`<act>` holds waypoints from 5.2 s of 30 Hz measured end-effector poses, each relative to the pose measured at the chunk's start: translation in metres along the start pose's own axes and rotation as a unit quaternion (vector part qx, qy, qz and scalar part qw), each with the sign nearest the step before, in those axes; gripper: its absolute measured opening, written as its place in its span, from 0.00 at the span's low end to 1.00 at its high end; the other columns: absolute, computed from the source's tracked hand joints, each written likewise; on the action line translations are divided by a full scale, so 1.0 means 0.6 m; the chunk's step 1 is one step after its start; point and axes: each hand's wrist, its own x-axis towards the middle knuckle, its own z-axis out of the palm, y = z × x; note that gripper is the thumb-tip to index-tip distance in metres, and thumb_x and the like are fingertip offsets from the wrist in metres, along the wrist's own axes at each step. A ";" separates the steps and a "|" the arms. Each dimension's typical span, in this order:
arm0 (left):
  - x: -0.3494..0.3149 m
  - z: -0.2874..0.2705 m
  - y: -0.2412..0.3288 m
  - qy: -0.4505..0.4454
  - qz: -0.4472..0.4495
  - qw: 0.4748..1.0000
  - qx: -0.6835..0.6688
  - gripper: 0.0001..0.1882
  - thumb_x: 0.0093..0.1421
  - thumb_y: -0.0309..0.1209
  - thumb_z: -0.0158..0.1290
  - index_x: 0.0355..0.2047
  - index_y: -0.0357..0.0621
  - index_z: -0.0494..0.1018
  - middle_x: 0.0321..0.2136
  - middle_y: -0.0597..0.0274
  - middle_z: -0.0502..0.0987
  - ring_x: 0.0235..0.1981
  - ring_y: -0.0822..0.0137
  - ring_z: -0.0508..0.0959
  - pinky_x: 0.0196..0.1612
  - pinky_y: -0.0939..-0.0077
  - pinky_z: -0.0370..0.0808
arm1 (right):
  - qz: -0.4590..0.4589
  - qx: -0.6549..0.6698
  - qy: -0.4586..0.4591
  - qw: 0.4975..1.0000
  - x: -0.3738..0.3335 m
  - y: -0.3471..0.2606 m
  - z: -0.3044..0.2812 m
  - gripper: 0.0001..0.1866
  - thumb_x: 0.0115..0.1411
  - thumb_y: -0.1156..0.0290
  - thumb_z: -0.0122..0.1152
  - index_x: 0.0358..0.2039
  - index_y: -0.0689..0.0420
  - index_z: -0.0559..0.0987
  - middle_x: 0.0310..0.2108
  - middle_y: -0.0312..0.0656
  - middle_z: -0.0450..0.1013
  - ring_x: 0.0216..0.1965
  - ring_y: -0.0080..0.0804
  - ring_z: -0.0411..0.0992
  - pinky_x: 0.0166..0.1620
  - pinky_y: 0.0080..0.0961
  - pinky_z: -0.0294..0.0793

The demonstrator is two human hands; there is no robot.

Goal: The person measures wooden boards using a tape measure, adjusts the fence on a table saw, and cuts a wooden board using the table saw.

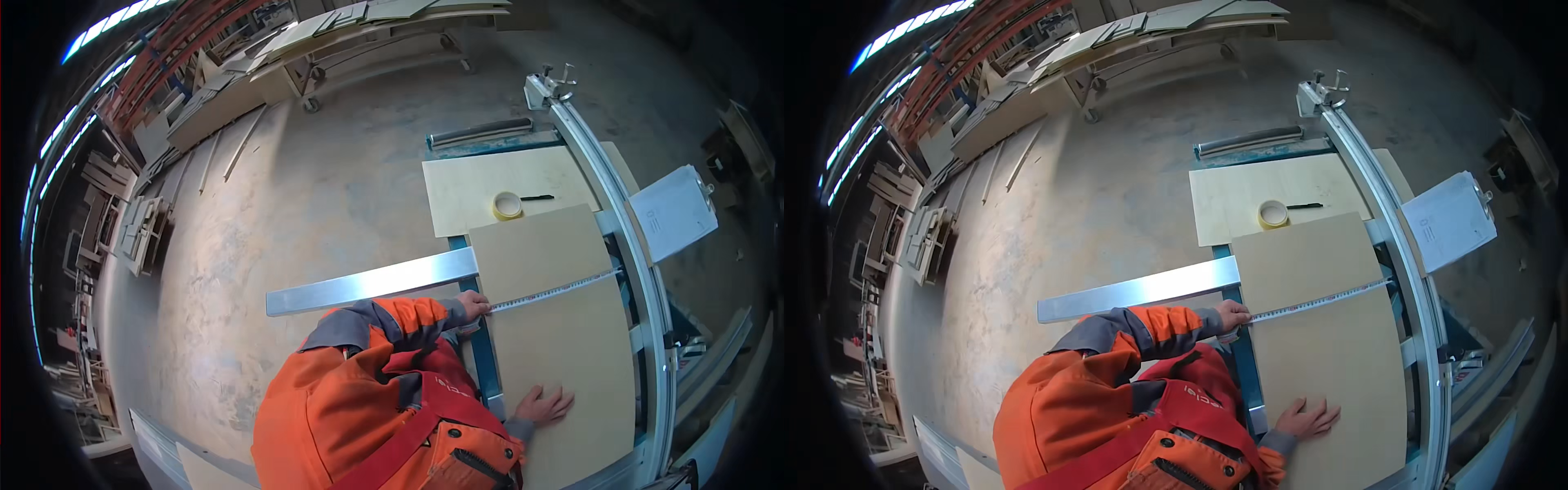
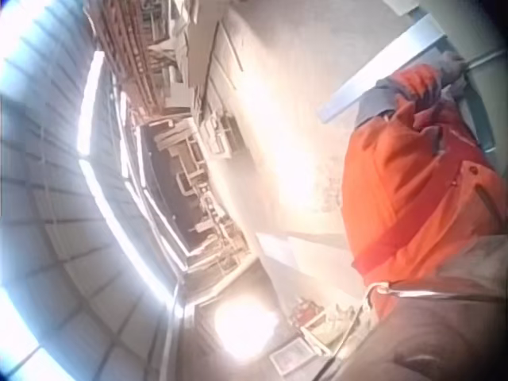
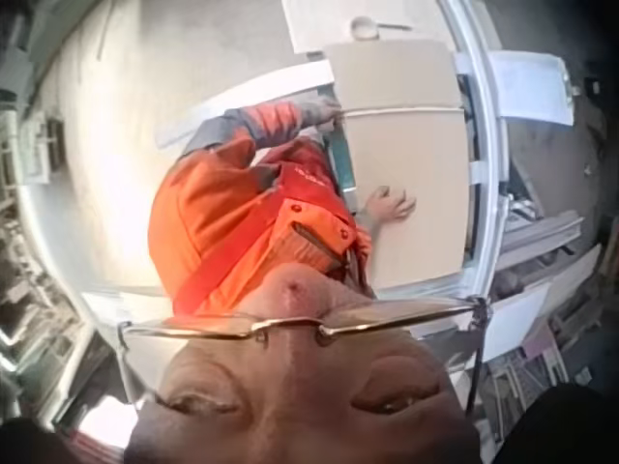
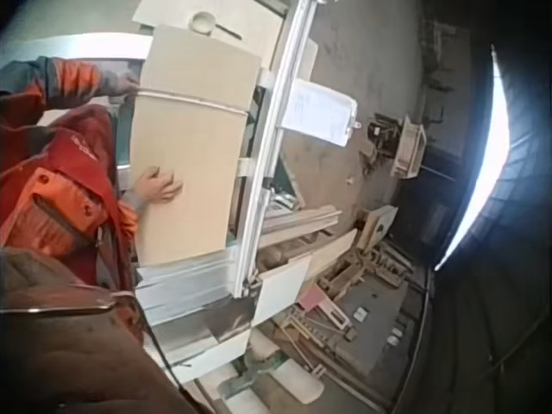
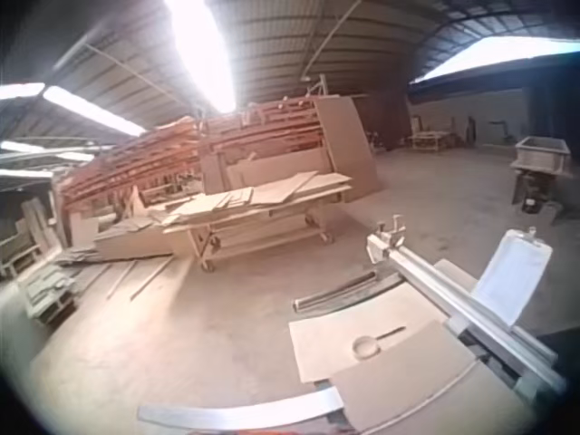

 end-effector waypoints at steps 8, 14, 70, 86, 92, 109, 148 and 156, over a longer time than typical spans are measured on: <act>-0.108 -0.026 0.029 0.009 0.059 0.988 -0.146 0.15 0.65 0.38 0.48 0.38 0.42 0.79 0.27 0.65 0.79 0.31 0.72 0.76 0.39 0.73 0.73 | 0.017 -0.070 -0.009 0.997 -0.012 -0.006 0.004 0.29 0.57 0.52 0.57 0.54 0.56 0.71 0.65 0.53 0.56 0.67 0.49 0.51 0.64 0.54 0.51; -0.194 -0.089 -0.031 0.012 0.050 0.979 -0.195 0.15 0.67 0.38 0.47 0.36 0.41 0.78 0.26 0.68 0.77 0.30 0.74 0.74 0.37 0.75 0.72 | 0.023 -0.101 -0.023 0.994 -0.015 -0.005 0.001 0.28 0.60 0.51 0.55 0.55 0.56 0.71 0.65 0.53 0.57 0.67 0.50 0.52 0.64 0.50 0.52; 0.017 -2.500 -0.781 0.209 0.013 0.956 -0.206 0.15 0.68 0.37 0.47 0.36 0.38 0.78 0.26 0.69 0.77 0.28 0.78 0.73 0.34 0.81 0.71 | -0.004 0.578 -0.592 0.562 -0.115 -2.927 0.696 0.15 0.67 0.64 0.53 0.30 0.62 0.77 0.24 0.41 0.77 0.22 0.24 0.76 0.25 0.17 0.75; 0.348 -2.993 -0.793 0.304 -0.051 0.832 -0.461 0.17 0.68 0.38 0.49 0.36 0.34 0.76 0.25 0.61 0.78 0.24 0.70 0.78 0.29 0.76 0.76 | -0.292 0.542 -0.502 0.607 0.442 -3.822 1.016 0.18 0.62 0.59 0.61 0.40 0.63 0.76 0.27 0.43 0.75 0.28 0.31 0.75 0.32 0.26 0.75; 0.537 -3.268 -0.688 0.385 -0.040 0.778 -0.495 0.16 0.67 0.37 0.49 0.33 0.33 0.75 0.21 0.59 0.77 0.18 0.66 0.78 0.22 0.71 0.77 | -0.720 0.292 -0.283 0.562 0.400 -3.858 1.053 0.39 0.43 0.53 0.74 0.52 0.59 0.71 0.50 0.51 0.69 0.56 0.52 0.63 0.56 0.44 0.67; 0.607 -3.431 -0.707 0.399 -0.079 0.781 -0.474 0.15 0.68 0.37 0.48 0.34 0.36 0.75 0.22 0.61 0.77 0.21 0.74 0.76 0.25 0.79 0.74 | -0.707 0.248 -0.302 0.590 0.420 -3.905 1.075 0.34 0.32 0.74 0.76 0.45 0.54 0.74 0.56 0.48 0.66 0.58 0.54 0.62 0.57 0.44 0.66; 0.646 -3.511 -0.691 0.443 -0.040 0.828 -0.342 0.11 0.64 0.32 0.52 0.38 0.37 0.78 0.24 0.67 0.78 0.24 0.78 0.74 0.29 0.82 0.70 | -0.658 0.302 -0.325 0.609 0.411 -3.886 1.104 0.30 0.38 0.75 0.74 0.45 0.59 0.75 0.55 0.51 0.68 0.57 0.55 0.64 0.56 0.43 0.67; 0.595 -3.648 -0.711 0.323 0.010 0.906 -0.274 0.12 0.67 0.34 0.51 0.39 0.37 0.78 0.24 0.66 0.77 0.26 0.79 0.73 0.30 0.83 0.70 | -0.444 0.327 -0.210 0.807 0.476 -3.806 1.080 0.25 0.50 0.74 0.68 0.50 0.63 0.75 0.48 0.49 0.74 0.49 0.46 0.72 0.51 0.34 0.72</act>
